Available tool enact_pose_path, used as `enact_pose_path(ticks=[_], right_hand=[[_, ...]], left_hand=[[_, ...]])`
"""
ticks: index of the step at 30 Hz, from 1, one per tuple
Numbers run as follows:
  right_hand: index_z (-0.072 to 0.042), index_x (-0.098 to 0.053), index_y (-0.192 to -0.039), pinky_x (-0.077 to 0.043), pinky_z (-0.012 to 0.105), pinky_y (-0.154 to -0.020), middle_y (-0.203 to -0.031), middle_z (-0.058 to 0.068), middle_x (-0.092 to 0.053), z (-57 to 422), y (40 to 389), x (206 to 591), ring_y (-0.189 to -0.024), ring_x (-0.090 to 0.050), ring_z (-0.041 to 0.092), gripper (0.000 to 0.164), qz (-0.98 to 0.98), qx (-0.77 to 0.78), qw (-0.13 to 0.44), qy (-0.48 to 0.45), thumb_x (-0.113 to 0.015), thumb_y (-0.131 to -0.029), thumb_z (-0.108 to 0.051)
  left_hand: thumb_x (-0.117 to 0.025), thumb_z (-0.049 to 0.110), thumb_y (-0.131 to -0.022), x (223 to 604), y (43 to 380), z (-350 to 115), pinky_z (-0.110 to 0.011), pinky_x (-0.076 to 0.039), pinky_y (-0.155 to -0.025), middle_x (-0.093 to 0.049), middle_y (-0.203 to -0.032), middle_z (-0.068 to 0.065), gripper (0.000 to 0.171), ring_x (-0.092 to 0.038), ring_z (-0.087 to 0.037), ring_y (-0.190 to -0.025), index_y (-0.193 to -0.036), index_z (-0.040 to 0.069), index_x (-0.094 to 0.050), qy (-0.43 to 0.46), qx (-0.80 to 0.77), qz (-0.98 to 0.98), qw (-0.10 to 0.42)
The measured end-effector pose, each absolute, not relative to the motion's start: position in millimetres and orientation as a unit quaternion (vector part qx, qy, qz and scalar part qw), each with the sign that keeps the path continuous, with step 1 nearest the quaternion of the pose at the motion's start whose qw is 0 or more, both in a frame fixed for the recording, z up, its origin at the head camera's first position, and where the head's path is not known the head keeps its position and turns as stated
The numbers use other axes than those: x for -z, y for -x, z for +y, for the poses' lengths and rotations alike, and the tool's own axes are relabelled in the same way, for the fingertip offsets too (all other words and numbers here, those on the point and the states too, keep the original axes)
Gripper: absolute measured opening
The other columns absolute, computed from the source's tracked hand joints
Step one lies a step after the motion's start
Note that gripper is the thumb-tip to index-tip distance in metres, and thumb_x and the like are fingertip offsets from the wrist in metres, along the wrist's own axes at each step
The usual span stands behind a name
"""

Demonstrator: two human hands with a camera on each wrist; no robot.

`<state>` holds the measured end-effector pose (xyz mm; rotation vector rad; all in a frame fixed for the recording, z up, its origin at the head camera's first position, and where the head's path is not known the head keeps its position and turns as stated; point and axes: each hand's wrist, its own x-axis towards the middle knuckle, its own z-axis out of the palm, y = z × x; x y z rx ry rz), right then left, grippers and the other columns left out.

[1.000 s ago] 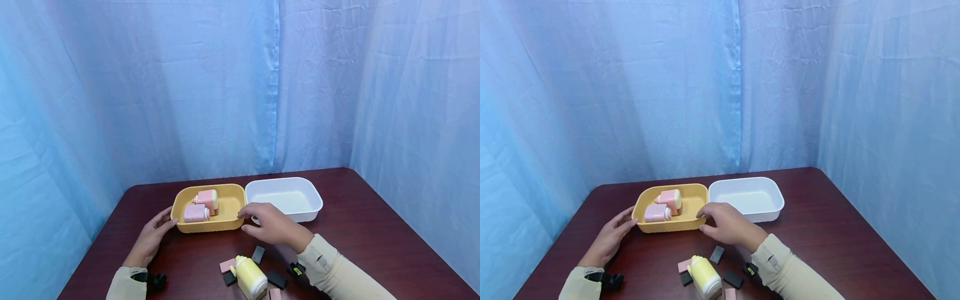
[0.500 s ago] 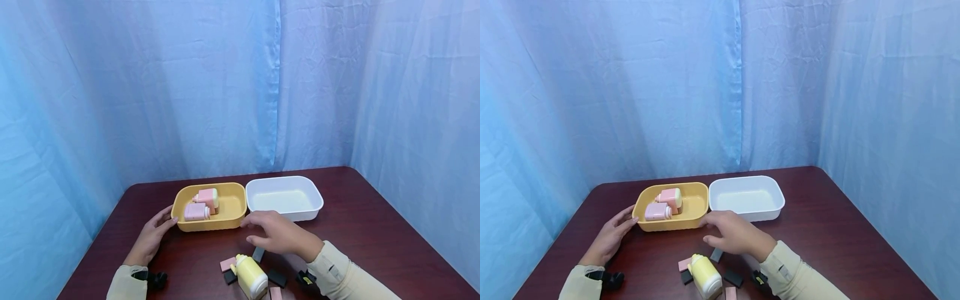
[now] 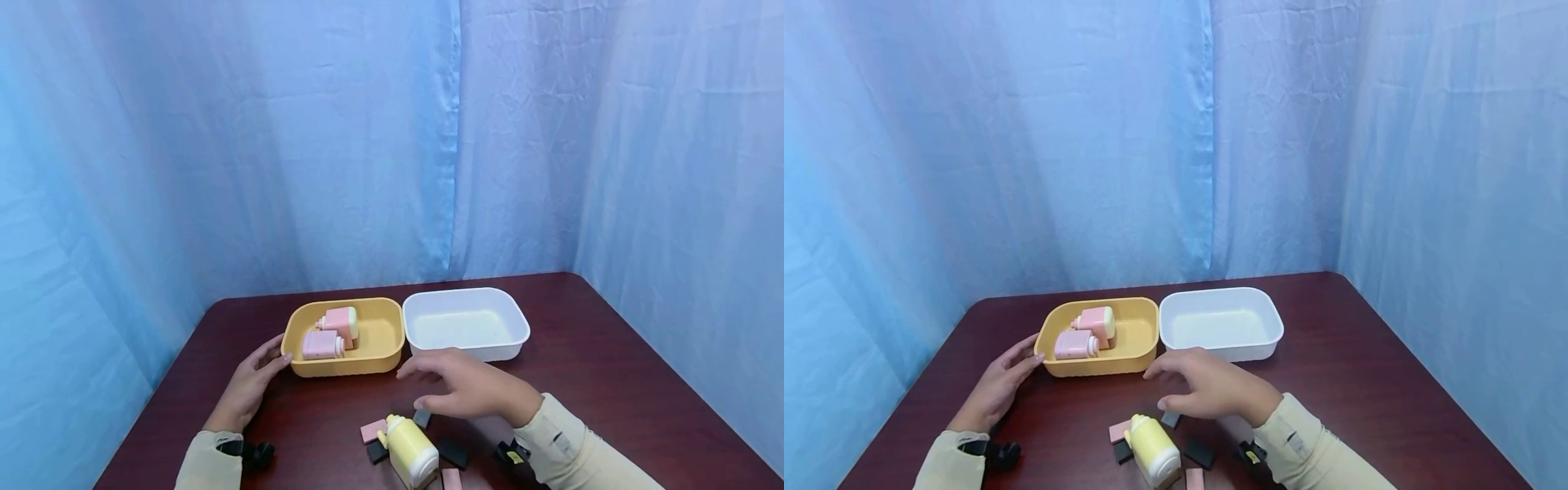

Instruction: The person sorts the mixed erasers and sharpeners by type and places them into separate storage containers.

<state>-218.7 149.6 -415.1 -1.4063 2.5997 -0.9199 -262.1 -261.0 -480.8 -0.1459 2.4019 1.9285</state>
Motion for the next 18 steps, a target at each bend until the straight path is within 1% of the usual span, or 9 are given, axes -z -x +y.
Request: enact_pose_path(ticks=[4,7,10,12,14,18], right_hand=[[-0.035,-0.058,-0.140,-0.055,0.037,-0.099,-0.135,-0.012,-0.064,156.1,216.8,412.6,-0.118,-0.064,0.010,0.051,0.824,0.312,0.058,0.469,-0.074,-0.092,-0.036],[-0.034,-0.053,-0.145,-0.053,0.038,-0.102,-0.141,-0.011,-0.060,156.9,214.6,413.4,-0.123,-0.062,0.014,0.060,0.811,0.314,0.080,0.488,-0.075,-0.090,-0.045],[-0.030,-0.049,-0.150,-0.052,0.039,-0.104,-0.148,-0.007,-0.056,156.9,212.9,415.0,-0.128,-0.061,0.018,0.071,0.798,0.320,0.108,0.500,-0.078,-0.087,-0.047],[-0.030,-0.046,-0.152,-0.052,0.039,-0.105,-0.150,-0.006,-0.054,156.4,212.3,416.3,-0.130,-0.060,0.019,0.077,0.792,0.328,0.134,0.498,-0.081,-0.085,-0.047],[-0.032,-0.044,-0.152,-0.052,0.040,-0.105,-0.151,-0.007,-0.053,155.9,212.1,417.4,-0.132,-0.059,0.020,0.082,0.790,0.336,0.156,0.488,-0.083,-0.082,-0.048],[-0.039,-0.043,-0.152,-0.051,0.041,-0.107,-0.151,-0.016,-0.050,154.3,211.9,418.9,-0.134,-0.057,0.018,0.085,0.791,0.342,0.185,0.473,-0.085,-0.078,-0.051]], left_hand=[[-0.074,0.049,-0.094,481.2,261.2,-260.1,-0.048,-0.033,-0.123,-0.045,-0.159,-0.009,0.079,-0.044,-0.025,-0.145,-0.160,0.024,-0.040,0.048,-0.629,0.775,0.031],[-0.073,0.050,-0.094,482.1,259.3,-260.9,-0.049,-0.033,-0.123,-0.044,-0.159,-0.009,0.079,-0.042,-0.026,-0.146,-0.160,0.024,-0.039,0.048,-0.630,0.774,0.031],[-0.073,0.049,-0.094,482.5,258.9,-261.7,-0.049,-0.033,-0.123,-0.044,-0.160,-0.008,0.078,-0.042,-0.026,-0.147,-0.160,0.025,-0.039,0.046,-0.633,0.772,0.035],[-0.073,0.048,-0.095,482.6,259.3,-262.0,-0.049,-0.033,-0.122,-0.044,-0.160,-0.008,0.077,-0.042,-0.026,-0.147,-0.160,0.025,-0.039,0.043,-0.633,0.772,0.036],[-0.072,0.047,-0.095,482.8,260.4,-262.2,-0.048,-0.033,-0.122,-0.044,-0.160,-0.007,0.076,-0.043,-0.026,-0.147,-0.160,0.025,-0.039,0.040,-0.636,0.770,0.037],[-0.073,0.047,-0.095,482.7,261.4,-263.0,-0.047,-0.034,-0.122,-0.045,-0.159,-0.007,0.076,-0.043,-0.025,-0.146,-0.160,0.025,-0.040,0.039,-0.637,0.769,0.036]])
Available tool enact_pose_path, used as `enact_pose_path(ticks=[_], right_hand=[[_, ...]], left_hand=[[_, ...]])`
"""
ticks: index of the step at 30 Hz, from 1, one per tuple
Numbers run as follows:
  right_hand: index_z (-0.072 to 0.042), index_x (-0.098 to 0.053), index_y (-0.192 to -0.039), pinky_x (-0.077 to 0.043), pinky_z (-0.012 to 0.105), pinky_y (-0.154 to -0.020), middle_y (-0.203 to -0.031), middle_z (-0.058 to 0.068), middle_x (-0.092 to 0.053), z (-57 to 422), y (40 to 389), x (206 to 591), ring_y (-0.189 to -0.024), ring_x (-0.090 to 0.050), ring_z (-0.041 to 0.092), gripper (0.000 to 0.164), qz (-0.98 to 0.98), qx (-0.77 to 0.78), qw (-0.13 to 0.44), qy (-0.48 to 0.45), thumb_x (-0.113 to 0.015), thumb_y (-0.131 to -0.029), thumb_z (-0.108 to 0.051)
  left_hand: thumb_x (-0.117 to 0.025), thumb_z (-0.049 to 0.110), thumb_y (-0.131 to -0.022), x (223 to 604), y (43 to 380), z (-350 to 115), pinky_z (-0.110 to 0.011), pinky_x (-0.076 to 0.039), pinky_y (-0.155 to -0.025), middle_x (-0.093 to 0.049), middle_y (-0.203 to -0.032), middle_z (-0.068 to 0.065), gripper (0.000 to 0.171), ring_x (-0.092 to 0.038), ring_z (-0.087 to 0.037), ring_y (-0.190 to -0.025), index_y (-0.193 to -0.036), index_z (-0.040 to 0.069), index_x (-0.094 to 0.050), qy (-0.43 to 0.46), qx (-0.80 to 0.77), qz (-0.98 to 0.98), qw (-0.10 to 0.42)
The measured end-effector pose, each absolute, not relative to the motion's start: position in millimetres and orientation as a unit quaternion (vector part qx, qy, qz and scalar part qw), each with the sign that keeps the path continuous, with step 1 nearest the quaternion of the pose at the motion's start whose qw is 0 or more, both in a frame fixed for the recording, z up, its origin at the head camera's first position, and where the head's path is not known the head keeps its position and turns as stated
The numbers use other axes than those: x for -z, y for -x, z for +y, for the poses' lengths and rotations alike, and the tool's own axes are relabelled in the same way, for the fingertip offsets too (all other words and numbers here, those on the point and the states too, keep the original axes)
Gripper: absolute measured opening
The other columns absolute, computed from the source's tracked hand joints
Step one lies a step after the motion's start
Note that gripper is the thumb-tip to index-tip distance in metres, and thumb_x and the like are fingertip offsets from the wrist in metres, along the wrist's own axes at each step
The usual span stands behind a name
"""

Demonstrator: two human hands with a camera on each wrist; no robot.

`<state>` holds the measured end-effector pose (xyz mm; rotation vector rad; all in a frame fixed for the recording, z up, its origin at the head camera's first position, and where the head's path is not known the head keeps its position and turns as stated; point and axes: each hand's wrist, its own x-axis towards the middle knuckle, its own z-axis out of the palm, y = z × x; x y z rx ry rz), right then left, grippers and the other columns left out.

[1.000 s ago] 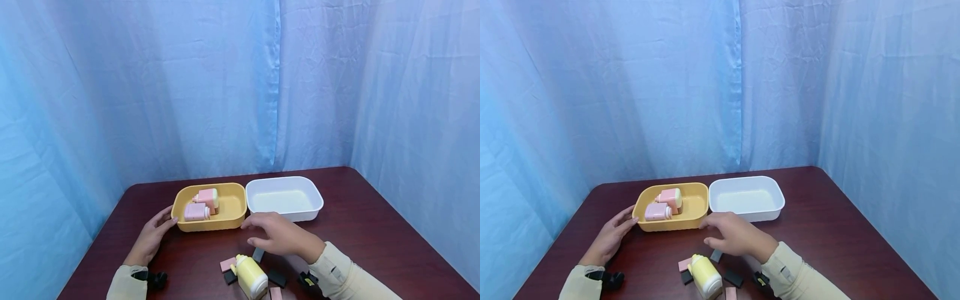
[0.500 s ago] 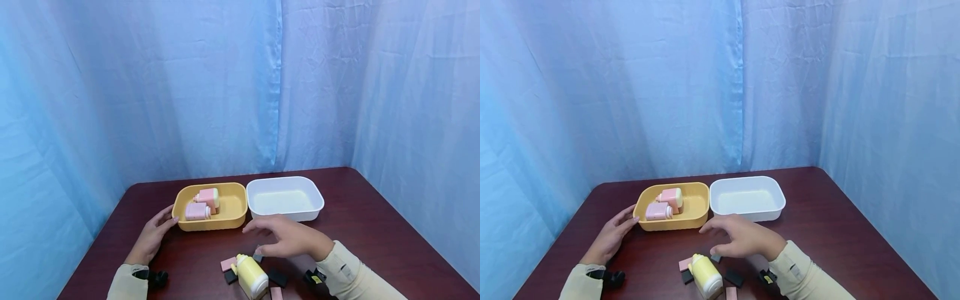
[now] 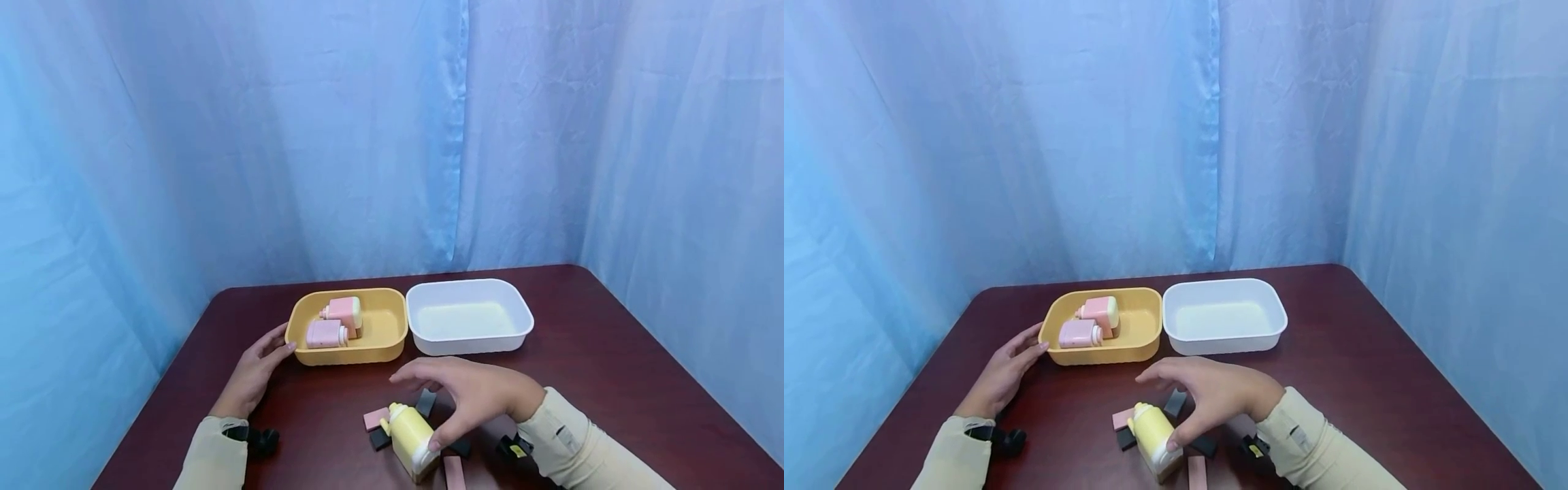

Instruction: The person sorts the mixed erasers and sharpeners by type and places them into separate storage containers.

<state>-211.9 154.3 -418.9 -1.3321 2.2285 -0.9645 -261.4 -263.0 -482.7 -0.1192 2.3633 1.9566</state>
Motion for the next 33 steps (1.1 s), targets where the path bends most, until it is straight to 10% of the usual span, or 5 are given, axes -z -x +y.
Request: enact_pose_path(ticks=[33], right_hand=[[-0.030,-0.053,-0.144,-0.056,0.030,-0.094,-0.122,-0.017,-0.065,145.1,213.6,431.4,-0.108,-0.063,0.000,0.080,0.768,0.313,0.187,0.526,-0.089,-0.074,-0.046]], left_hand=[[-0.071,0.046,-0.097,480.1,260.8,-259.6,-0.045,-0.033,-0.122,-0.042,-0.162,-0.008,0.076,-0.041,-0.024,-0.147,-0.161,0.023,-0.038,0.037,-0.632,0.774,0.037]])
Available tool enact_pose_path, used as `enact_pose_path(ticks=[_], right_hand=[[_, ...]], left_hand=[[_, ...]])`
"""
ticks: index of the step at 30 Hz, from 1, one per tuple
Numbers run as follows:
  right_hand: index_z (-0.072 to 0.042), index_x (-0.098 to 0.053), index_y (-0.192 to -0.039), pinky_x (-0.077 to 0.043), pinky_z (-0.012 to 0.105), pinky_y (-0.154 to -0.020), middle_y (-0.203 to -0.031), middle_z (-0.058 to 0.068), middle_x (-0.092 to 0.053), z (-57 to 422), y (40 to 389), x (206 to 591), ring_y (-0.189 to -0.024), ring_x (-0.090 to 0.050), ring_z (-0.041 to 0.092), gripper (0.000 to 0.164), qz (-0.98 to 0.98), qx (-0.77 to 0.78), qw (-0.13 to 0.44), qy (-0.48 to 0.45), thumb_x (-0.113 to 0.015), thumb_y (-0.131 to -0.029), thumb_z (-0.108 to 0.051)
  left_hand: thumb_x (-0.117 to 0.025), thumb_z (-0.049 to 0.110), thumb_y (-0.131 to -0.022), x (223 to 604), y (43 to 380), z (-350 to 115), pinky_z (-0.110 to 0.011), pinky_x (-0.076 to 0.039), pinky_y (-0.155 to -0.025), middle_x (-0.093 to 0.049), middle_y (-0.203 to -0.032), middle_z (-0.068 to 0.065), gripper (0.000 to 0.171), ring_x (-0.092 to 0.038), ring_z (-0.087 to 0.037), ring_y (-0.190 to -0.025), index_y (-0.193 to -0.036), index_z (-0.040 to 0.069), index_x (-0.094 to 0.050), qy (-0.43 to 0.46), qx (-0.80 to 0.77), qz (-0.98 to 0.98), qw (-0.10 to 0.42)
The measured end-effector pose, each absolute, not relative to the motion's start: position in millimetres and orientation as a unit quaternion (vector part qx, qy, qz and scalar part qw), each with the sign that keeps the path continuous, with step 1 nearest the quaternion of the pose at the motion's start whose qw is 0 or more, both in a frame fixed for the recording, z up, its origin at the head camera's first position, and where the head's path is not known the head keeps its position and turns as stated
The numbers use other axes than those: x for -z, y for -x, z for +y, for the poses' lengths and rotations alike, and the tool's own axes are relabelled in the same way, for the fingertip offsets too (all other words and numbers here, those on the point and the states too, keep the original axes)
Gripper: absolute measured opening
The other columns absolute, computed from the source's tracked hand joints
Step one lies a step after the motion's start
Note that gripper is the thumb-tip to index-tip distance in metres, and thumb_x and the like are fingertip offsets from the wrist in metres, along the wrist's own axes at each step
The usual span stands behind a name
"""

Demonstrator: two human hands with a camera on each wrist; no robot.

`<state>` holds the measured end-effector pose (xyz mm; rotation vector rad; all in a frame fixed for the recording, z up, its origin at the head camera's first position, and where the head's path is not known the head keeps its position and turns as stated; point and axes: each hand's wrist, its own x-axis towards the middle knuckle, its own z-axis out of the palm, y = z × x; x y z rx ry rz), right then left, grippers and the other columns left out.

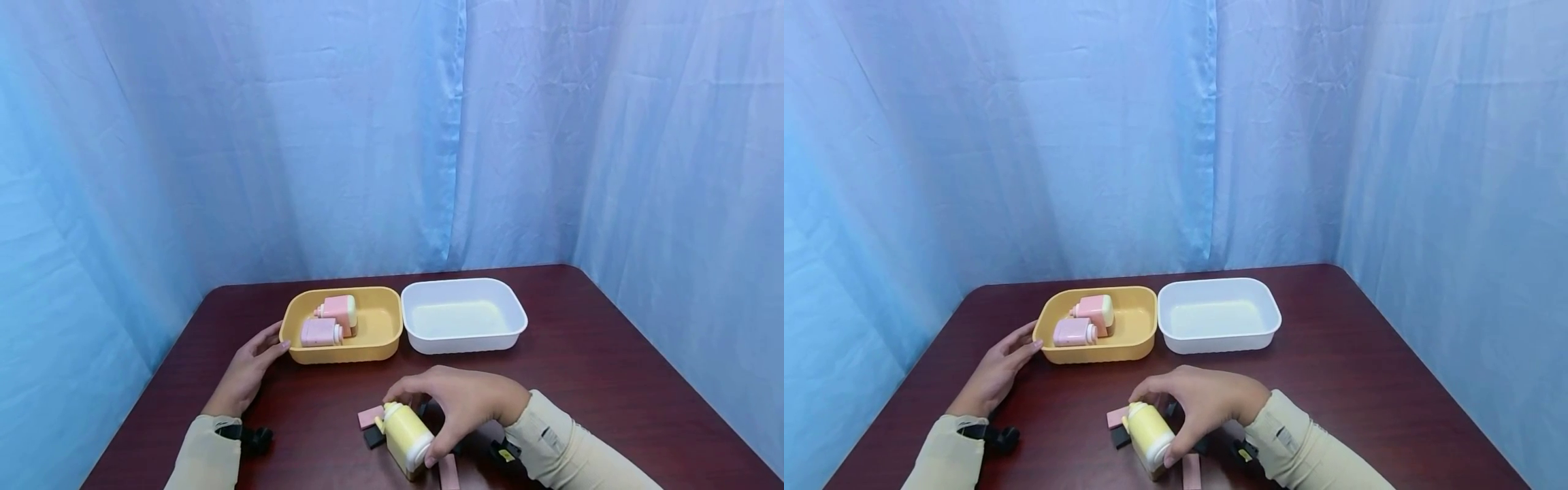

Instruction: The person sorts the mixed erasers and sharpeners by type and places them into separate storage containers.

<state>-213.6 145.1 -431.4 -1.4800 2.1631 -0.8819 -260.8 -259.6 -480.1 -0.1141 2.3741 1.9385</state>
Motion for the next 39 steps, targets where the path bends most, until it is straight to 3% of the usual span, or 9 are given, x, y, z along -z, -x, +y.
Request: enact_pose_path(ticks=[24,39], right_hand=[[-0.026,-0.055,-0.141,-0.057,0.028,-0.089,-0.115,-0.018,-0.066,144.7,210.5,427.7,-0.102,-0.064,-0.003,0.078,0.782,0.297,0.156,0.525,-0.088,-0.073,-0.047],[-0.028,-0.054,-0.140,-0.057,0.029,-0.089,-0.115,-0.017,-0.067,145.2,210.1,426.5,-0.102,-0.064,-0.002,0.077,0.782,0.309,0.128,0.525,-0.089,-0.074,-0.048]], left_hand=[[-0.070,0.045,-0.098,479.9,261.9,-259.9,-0.040,-0.034,-0.121,-0.039,-0.164,-0.007,0.075,-0.039,-0.021,-0.148,-0.162,0.025,-0.037,0.037,-0.637,0.769,0.043],[-0.071,0.046,-0.097,479.4,260.3,-260.8,-0.045,-0.030,-0.124,-0.040,-0.163,-0.007,0.076,-0.039,-0.021,-0.148,-0.161,0.024,-0.037,0.042,-0.640,0.766,0.043]])
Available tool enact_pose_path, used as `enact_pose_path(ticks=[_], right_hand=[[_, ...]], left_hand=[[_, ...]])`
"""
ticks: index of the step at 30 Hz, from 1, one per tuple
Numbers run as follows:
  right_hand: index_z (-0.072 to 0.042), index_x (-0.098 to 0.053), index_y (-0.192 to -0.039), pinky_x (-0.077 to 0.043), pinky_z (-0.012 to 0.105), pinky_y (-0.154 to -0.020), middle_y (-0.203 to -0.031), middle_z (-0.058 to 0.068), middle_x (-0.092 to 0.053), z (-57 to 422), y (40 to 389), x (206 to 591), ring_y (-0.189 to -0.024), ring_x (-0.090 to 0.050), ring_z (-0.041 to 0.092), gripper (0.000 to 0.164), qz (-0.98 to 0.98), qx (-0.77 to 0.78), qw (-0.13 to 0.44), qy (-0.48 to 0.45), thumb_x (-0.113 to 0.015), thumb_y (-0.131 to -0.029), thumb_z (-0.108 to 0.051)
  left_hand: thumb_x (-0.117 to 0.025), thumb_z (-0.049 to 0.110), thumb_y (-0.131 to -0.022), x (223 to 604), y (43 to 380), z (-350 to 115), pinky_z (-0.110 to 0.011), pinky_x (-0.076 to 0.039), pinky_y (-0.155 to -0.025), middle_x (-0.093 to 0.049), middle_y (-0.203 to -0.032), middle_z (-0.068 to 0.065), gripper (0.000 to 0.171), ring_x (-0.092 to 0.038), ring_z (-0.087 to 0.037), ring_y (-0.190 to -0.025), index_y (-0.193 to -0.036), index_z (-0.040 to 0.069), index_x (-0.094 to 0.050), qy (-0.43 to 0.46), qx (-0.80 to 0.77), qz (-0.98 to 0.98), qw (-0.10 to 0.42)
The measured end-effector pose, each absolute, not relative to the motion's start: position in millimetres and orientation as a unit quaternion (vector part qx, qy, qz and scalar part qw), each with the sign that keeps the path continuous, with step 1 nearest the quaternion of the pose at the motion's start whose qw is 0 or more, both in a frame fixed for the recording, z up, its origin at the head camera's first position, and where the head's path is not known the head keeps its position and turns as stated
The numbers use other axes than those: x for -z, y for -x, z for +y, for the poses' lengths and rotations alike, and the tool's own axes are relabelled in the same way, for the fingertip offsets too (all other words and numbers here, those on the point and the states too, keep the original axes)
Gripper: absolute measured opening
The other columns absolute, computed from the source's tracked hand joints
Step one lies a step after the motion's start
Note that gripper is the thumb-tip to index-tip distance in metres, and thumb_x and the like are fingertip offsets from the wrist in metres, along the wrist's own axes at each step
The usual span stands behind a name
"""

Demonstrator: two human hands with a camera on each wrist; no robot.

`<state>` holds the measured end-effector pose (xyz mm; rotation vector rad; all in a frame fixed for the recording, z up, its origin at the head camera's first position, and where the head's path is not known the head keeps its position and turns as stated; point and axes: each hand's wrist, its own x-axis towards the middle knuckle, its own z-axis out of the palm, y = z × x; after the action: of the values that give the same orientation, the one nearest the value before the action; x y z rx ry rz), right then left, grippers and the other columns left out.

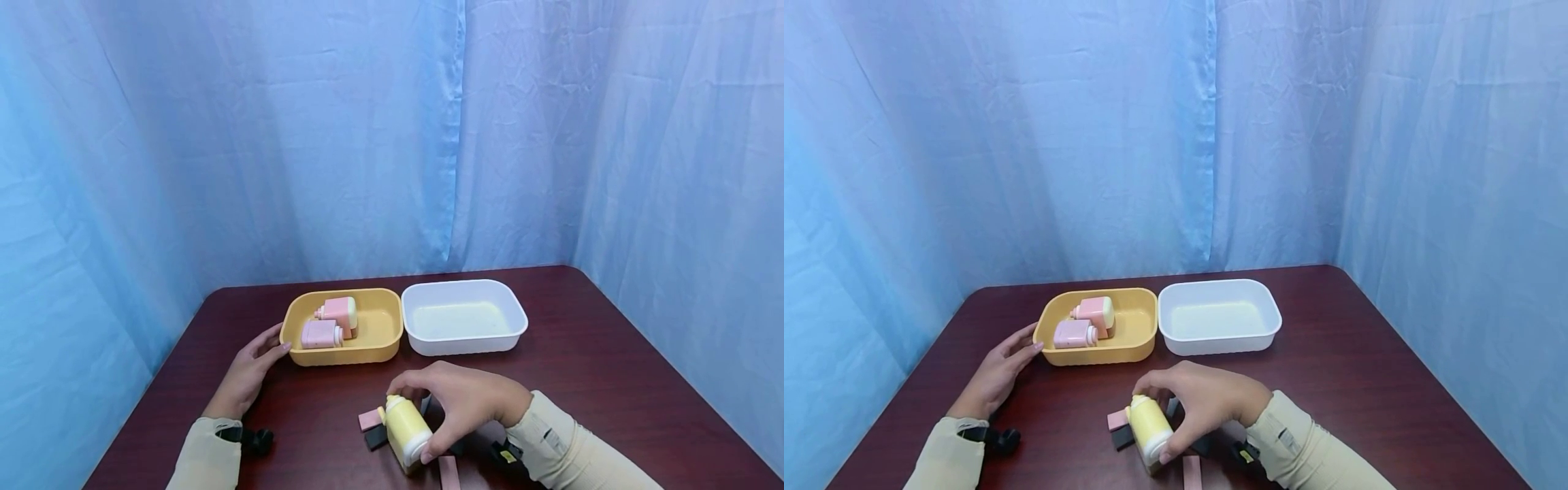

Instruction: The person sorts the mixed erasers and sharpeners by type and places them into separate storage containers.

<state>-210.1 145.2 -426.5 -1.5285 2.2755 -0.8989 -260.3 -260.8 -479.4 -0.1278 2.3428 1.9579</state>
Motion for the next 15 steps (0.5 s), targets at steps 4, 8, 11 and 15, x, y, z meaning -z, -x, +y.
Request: enact_pose_path(ticks=[4,8,11,15], right_hand=[[-0.028,-0.054,-0.140,-0.057,0.030,-0.089,-0.117,-0.017,-0.066,145.0,210.6,424.3,-0.103,-0.064,-0.001,0.078,0.784,0.310,0.121,0.524,-0.089,-0.075,-0.050],[-0.029,-0.053,-0.141,-0.057,0.029,-0.090,-0.118,-0.017,-0.066,145.7,209.8,423.2,-0.104,-0.063,-0.001,0.077,0.789,0.308,0.125,0.517,-0.088,-0.076,-0.052],[-0.028,-0.053,-0.141,-0.056,0.028,-0.090,-0.118,-0.017,-0.065,145.2,209.8,422.1,-0.104,-0.063,-0.002,0.078,0.791,0.304,0.120,0.517,-0.088,-0.075,-0.053],[-0.024,-0.053,-0.141,-0.057,0.028,-0.089,-0.119,-0.017,-0.065,142.9,210.6,419.5,-0.104,-0.063,-0.002,0.080,0.788,0.303,0.100,0.527,-0.089,-0.075,-0.052]], left_hand=[[-0.071,0.046,-0.097,478.8,261.3,-261.7,-0.044,-0.032,-0.123,-0.042,-0.162,-0.005,0.075,-0.041,-0.020,-0.147,-0.160,0.025,-0.039,0.043,-0.637,0.768,0.040],[-0.070,0.043,-0.099,479.7,260.8,-260.2,-0.044,-0.032,-0.123,-0.041,-0.163,-0.007,0.072,-0.041,-0.021,-0.147,-0.161,0.025,-0.038,0.043,-0.640,0.766,0.040],[-0.070,0.042,-0.099,481.1,260.7,-259.7,-0.044,-0.032,-0.123,-0.042,-0.163,-0.006,0.071,-0.042,-0.021,-0.147,-0.161,0.025,-0.039,0.045,-0.639,0.767,0.041],[-0.071,0.044,-0.097,482.5,262.0,-260.9,-0.044,-0.032,-0.123,-0.043,-0.161,-0.006,0.073,-0.042,-0.021,-0.146,-0.160,0.025,-0.040,0.046,-0.636,0.769,0.036]])
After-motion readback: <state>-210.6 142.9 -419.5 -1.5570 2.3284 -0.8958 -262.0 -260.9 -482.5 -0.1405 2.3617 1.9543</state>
